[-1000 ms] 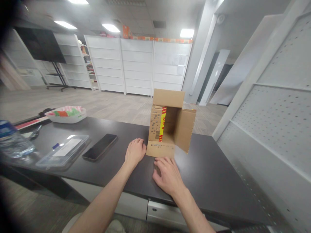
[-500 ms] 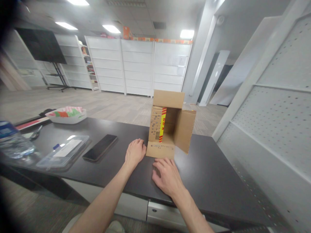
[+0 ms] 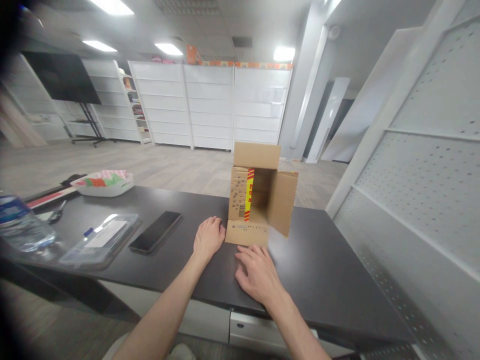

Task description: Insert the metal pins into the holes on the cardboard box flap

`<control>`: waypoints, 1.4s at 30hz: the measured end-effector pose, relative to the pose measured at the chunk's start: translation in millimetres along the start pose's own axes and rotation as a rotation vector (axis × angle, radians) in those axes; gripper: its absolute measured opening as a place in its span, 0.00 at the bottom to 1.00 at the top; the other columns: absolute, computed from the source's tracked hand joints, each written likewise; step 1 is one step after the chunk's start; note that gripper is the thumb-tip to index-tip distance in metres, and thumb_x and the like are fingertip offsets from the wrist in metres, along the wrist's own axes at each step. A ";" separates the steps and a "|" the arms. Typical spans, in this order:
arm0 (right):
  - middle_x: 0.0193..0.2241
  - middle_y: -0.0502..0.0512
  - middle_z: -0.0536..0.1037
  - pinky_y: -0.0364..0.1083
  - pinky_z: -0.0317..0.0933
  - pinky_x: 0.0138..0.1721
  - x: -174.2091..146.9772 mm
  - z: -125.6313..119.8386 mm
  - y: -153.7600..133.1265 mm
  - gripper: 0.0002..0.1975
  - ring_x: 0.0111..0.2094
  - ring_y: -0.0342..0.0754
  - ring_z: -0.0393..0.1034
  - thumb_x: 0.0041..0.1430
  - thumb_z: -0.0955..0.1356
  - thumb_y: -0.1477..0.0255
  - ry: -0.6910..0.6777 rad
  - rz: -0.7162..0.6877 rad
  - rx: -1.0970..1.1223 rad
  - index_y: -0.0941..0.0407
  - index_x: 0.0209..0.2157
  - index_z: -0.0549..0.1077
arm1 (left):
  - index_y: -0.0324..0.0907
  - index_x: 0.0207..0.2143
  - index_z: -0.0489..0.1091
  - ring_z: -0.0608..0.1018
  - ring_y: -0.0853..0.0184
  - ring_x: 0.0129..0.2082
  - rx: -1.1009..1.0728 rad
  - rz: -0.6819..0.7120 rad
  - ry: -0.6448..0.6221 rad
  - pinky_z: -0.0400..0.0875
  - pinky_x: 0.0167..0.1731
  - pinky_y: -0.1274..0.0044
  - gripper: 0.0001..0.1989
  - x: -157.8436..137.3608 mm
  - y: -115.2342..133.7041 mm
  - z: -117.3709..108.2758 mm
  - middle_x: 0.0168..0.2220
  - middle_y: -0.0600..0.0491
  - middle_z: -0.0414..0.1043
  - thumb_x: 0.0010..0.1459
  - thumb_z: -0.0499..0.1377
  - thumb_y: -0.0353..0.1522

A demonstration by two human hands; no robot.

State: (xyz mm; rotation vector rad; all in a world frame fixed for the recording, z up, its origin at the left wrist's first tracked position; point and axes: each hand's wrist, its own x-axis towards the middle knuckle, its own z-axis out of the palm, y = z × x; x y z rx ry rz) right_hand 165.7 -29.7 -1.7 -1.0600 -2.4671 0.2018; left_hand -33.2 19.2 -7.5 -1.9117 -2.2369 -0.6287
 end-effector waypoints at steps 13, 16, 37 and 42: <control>0.53 0.54 0.78 0.54 0.58 0.50 1.2 -1.3 -2.6 0.14 0.47 0.54 0.67 0.62 0.65 0.73 0.006 0.007 -0.007 0.53 0.47 0.78 | 0.40 0.47 0.73 0.73 0.59 0.55 0.021 0.004 -0.009 0.63 0.56 0.68 0.15 0.4 -2.4 3.4 0.53 0.44 0.73 0.64 0.49 0.31; 0.52 0.54 0.78 0.54 0.58 0.49 1.6 -0.9 -2.6 0.14 0.47 0.53 0.68 0.62 0.65 0.73 0.008 0.008 0.000 0.53 0.47 0.78 | 0.40 0.47 0.73 0.72 0.60 0.55 0.023 0.010 0.003 0.62 0.57 0.68 0.15 0.0 -2.9 3.9 0.54 0.44 0.73 0.64 0.49 0.31; 0.50 0.56 0.77 0.53 0.59 0.52 1.2 -4.6 -5.3 0.14 0.49 0.53 0.67 0.60 0.66 0.72 0.032 0.030 0.039 0.53 0.47 0.76 | 0.42 0.45 0.73 0.73 0.59 0.52 0.060 0.013 0.002 0.64 0.54 0.68 0.14 0.3 -1.1 -0.6 0.51 0.45 0.74 0.64 0.50 0.31; 0.49 0.54 0.78 0.54 0.58 0.53 0.6 -5.0 -6.3 0.14 0.49 0.53 0.66 0.60 0.66 0.72 0.018 0.033 0.062 0.53 0.47 0.76 | 0.41 0.44 0.73 0.74 0.59 0.52 0.060 0.018 0.017 0.64 0.54 0.68 0.14 0.6 -1.3 -0.1 0.50 0.45 0.74 0.64 0.50 0.31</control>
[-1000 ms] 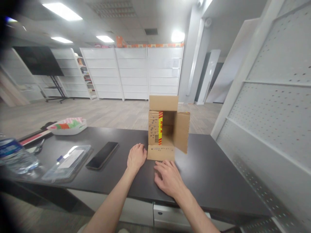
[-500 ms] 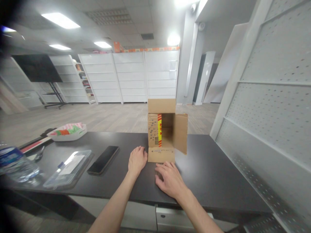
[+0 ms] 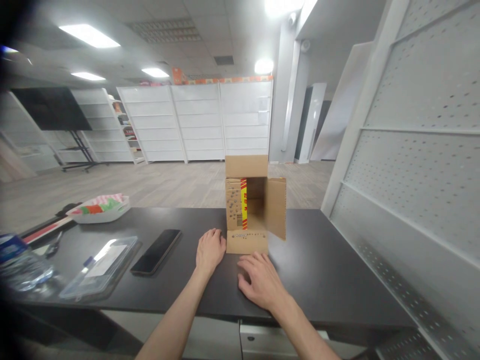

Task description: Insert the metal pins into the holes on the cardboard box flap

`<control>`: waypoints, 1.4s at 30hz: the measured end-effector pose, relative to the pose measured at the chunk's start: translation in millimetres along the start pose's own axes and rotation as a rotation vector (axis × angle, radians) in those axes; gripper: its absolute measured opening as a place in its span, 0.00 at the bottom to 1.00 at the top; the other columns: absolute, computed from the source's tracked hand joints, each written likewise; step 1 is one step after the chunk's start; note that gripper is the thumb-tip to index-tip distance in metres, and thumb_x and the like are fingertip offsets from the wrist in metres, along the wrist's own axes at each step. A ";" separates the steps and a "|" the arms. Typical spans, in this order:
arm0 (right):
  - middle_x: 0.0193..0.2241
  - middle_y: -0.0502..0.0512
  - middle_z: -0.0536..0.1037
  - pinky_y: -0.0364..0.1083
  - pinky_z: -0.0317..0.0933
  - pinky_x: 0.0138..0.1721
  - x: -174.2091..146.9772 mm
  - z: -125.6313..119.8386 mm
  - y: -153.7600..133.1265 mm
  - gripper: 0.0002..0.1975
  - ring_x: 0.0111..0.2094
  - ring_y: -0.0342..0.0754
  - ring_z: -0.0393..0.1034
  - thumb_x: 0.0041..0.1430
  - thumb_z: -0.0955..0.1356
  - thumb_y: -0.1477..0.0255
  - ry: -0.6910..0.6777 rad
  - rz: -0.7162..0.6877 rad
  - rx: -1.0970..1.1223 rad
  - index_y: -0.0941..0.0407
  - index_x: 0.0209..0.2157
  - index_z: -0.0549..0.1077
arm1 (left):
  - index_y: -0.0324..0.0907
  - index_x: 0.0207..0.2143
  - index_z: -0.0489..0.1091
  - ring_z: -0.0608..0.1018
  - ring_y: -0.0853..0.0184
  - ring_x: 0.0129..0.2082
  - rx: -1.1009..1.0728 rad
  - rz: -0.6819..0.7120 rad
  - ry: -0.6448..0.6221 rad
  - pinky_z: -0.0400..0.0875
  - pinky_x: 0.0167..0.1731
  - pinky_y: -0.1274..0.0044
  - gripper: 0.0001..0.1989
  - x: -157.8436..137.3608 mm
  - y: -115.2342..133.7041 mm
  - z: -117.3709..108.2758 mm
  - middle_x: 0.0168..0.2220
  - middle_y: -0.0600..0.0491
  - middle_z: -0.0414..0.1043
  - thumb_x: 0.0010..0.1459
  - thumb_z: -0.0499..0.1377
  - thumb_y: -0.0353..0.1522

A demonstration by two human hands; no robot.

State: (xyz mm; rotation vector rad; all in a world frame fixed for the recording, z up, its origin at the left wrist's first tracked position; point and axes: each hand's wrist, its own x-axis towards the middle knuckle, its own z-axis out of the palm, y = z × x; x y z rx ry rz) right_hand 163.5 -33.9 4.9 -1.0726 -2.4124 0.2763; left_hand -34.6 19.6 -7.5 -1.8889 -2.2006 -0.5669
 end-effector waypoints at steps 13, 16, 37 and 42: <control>0.49 0.56 0.76 0.53 0.56 0.52 -0.5 3.0 1.2 0.17 0.50 0.54 0.65 0.57 0.67 0.73 0.061 0.064 -0.013 0.53 0.48 0.74 | 0.41 0.48 0.73 0.73 0.58 0.53 0.001 -0.007 -0.014 0.65 0.54 0.67 0.15 0.2 1.1 -1.7 0.52 0.45 0.73 0.64 0.50 0.31; 0.49 0.56 0.76 0.53 0.55 0.52 0.5 3.2 1.7 0.17 0.50 0.54 0.65 0.57 0.67 0.72 0.061 0.071 -0.007 0.53 0.48 0.74 | 0.41 0.47 0.73 0.73 0.58 0.53 0.003 -0.014 -0.016 0.65 0.53 0.68 0.15 0.6 2.0 -3.6 0.52 0.45 0.73 0.64 0.50 0.31; 0.47 0.55 0.77 0.52 0.54 0.50 0.4 4.9 2.6 0.17 0.48 0.54 0.65 0.55 0.67 0.73 0.076 0.039 -0.019 0.53 0.48 0.73 | 0.42 0.48 0.72 0.72 0.58 0.51 0.016 -0.035 -0.050 0.63 0.52 0.67 0.15 2.7 3.1 -4.3 0.50 0.45 0.72 0.64 0.50 0.32; 0.45 0.55 0.78 0.52 0.54 0.50 0.3 5.8 4.6 0.15 0.47 0.54 0.66 0.56 0.67 0.73 0.072 0.041 -0.025 0.53 0.47 0.74 | 0.42 0.48 0.72 0.72 0.58 0.51 0.012 -0.032 -0.038 0.63 0.51 0.67 0.15 2.4 3.2 -4.1 0.50 0.46 0.72 0.64 0.50 0.32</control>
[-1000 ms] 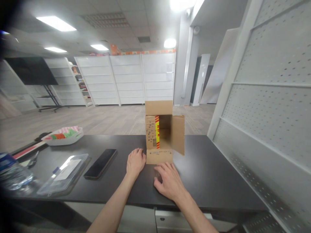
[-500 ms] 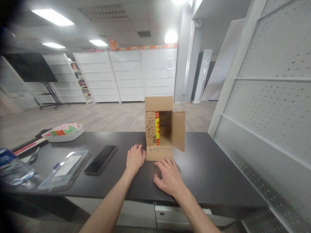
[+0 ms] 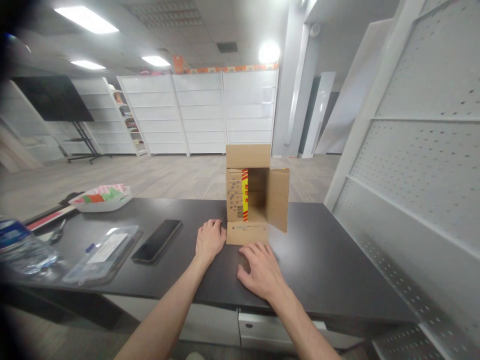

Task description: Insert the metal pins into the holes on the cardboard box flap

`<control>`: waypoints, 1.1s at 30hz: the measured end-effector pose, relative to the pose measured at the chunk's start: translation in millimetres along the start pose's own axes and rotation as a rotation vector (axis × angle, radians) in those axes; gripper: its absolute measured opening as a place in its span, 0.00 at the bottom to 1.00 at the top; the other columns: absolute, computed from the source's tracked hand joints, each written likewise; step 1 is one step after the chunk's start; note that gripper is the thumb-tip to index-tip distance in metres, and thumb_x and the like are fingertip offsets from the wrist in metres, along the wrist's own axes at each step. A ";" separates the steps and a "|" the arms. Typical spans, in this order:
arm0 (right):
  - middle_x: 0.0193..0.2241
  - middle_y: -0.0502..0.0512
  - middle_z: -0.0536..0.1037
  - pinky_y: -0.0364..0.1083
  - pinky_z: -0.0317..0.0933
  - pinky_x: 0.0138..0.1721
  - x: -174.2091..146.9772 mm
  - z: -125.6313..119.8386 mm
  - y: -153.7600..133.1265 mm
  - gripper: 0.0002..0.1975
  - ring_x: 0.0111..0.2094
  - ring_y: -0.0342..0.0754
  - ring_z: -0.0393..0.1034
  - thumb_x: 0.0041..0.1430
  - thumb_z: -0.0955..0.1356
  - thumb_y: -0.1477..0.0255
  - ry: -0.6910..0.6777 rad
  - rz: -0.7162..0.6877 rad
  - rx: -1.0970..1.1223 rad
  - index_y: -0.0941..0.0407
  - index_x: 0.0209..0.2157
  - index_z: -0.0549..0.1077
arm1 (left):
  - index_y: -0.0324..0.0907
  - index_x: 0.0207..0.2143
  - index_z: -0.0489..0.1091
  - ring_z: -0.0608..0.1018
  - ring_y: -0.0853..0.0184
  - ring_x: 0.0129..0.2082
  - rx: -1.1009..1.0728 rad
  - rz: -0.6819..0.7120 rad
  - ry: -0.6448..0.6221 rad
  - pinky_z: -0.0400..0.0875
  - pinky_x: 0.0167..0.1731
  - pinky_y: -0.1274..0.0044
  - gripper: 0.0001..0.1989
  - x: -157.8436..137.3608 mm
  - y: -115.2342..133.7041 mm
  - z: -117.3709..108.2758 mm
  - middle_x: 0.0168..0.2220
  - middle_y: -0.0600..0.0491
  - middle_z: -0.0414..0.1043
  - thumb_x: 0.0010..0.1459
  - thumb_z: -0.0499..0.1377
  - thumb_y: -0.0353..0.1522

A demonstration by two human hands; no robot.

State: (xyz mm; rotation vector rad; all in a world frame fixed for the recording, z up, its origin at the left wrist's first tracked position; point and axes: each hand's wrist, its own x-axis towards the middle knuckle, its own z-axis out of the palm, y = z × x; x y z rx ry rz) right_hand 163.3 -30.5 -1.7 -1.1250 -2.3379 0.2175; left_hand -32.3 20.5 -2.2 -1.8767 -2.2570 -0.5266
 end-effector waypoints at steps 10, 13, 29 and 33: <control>0.42 0.55 0.80 0.52 0.56 0.48 0.9 1.7 1.4 0.10 0.45 0.54 0.69 0.63 0.66 0.71 0.009 0.006 -0.007 0.54 0.44 0.75 | 0.43 0.47 0.72 0.72 0.58 0.50 0.000 -0.002 -0.005 0.63 0.51 0.67 0.15 0.1 0.6 -1.9 0.49 0.46 0.73 0.63 0.50 0.33; 0.42 0.55 0.80 0.52 0.56 0.47 1.2 1.8 2.4 0.10 0.44 0.54 0.69 0.66 0.64 0.71 0.023 -0.001 -0.010 0.54 0.45 0.75 | 0.43 0.47 0.72 0.72 0.58 0.50 -0.005 -0.003 -0.010 0.63 0.51 0.67 0.15 0.3 0.6 -2.2 0.48 0.46 0.73 0.64 0.49 0.33; 0.36 0.57 0.80 0.50 0.66 0.43 18.0 7.6 22.7 0.20 0.38 0.52 0.74 0.71 0.58 0.58 0.270 0.183 0.510 0.54 0.41 0.75 | 0.43 0.48 0.71 0.72 0.58 0.50 -0.011 -0.011 -0.031 0.63 0.51 0.67 0.15 0.0 0.9 -4.4 0.49 0.45 0.72 0.64 0.49 0.32; 0.37 0.58 0.80 0.51 0.67 0.43 30.8 9.2 30.6 0.22 0.38 0.52 0.75 0.68 0.60 0.53 0.352 0.261 0.654 0.55 0.40 0.75 | 0.43 0.48 0.71 0.71 0.58 0.50 -0.017 -0.007 -0.021 0.63 0.51 0.66 0.15 -0.3 0.5 -3.3 0.49 0.45 0.72 0.64 0.49 0.33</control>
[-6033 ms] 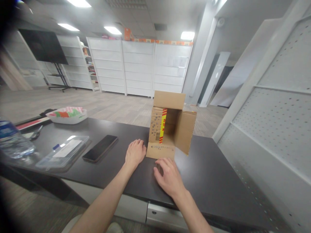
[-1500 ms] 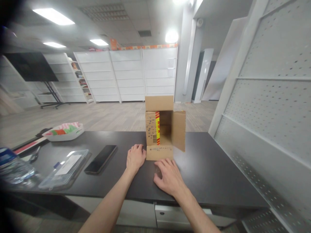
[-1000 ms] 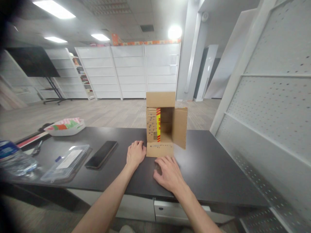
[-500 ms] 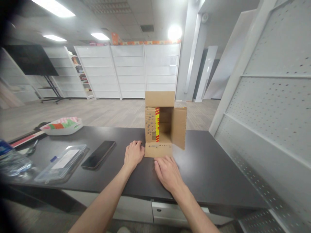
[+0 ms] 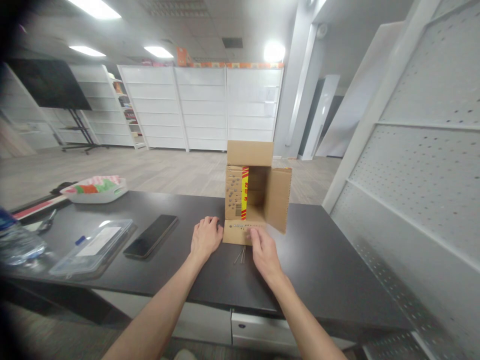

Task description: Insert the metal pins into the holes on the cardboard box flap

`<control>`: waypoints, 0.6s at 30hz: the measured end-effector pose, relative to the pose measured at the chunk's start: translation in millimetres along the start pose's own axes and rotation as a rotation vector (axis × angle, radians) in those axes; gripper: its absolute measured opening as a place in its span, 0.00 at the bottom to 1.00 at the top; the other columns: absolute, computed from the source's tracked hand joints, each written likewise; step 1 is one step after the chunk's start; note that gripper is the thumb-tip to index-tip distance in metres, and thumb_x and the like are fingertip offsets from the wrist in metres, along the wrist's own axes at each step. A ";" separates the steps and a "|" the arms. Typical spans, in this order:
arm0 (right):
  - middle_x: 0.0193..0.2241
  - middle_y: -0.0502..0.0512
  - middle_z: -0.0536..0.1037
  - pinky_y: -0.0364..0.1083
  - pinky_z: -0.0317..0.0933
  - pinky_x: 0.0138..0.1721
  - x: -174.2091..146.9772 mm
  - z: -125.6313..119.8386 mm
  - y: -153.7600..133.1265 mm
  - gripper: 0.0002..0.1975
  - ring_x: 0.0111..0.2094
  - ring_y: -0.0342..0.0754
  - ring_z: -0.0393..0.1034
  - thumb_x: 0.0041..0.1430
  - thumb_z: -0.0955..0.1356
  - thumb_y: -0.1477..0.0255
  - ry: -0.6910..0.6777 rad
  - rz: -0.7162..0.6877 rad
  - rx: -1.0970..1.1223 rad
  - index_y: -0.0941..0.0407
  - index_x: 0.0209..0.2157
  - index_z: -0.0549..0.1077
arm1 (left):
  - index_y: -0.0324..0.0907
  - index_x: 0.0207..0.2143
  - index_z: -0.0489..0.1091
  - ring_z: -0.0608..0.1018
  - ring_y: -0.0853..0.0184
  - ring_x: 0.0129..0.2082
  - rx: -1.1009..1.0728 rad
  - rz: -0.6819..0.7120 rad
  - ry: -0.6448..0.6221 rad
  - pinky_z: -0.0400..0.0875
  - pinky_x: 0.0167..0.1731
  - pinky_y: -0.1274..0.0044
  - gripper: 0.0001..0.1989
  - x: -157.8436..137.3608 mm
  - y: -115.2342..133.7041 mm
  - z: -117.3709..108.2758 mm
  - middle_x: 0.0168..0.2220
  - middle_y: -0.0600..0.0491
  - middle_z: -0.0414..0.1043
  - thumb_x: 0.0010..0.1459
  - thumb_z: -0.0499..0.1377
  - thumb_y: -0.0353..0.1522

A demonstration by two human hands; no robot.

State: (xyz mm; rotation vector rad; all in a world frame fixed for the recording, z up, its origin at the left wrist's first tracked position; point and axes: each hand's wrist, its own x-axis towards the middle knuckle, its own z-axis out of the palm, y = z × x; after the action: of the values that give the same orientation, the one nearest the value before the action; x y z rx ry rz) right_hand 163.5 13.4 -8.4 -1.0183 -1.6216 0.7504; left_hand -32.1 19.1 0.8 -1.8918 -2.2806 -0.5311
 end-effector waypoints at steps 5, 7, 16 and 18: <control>0.36 0.58 0.80 0.52 0.68 0.44 17.0 7.0 7.4 0.24 0.38 0.52 0.76 0.67 0.61 0.50 0.082 0.031 0.133 0.56 0.40 0.74 | 0.42 0.48 0.72 0.71 0.58 0.50 0.002 -0.002 -0.002 0.62 0.51 0.67 0.15 0.4 0.0 0.0 0.48 0.45 0.72 0.64 0.49 0.33; 0.36 0.58 0.80 0.53 0.69 0.44 21.4 10.3 10.8 0.24 0.37 0.52 0.76 0.66 0.61 0.50 0.101 0.047 0.174 0.57 0.40 0.74 | 0.42 0.48 0.71 0.71 0.58 0.50 0.001 -0.004 -0.001 0.62 0.51 0.67 0.15 0.6 0.0 -0.2 0.49 0.45 0.72 0.64 0.49 0.33; 0.37 0.59 0.81 0.54 0.68 0.47 23.5 16.9 18.1 0.23 0.40 0.52 0.77 0.67 0.61 0.52 0.101 0.029 0.173 0.57 0.42 0.73 | 0.42 0.48 0.71 0.71 0.58 0.51 -0.012 -0.009 0.007 0.62 0.52 0.66 0.15 0.2 -0.1 1.1 0.49 0.45 0.72 0.64 0.50 0.33; 0.37 0.59 0.81 0.54 0.68 0.48 23.2 18.1 17.0 0.22 0.40 0.52 0.76 0.68 0.61 0.52 0.103 0.022 0.162 0.56 0.43 0.73 | 0.42 0.48 0.71 0.71 0.58 0.51 -0.012 -0.017 -0.001 0.62 0.52 0.66 0.15 0.3 0.3 1.0 0.49 0.45 0.71 0.64 0.49 0.32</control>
State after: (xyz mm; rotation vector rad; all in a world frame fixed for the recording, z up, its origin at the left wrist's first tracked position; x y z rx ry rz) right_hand 147.8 42.0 -17.9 -0.9437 -1.4392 0.8168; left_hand -31.7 19.8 0.0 -1.8806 -2.3007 -0.5476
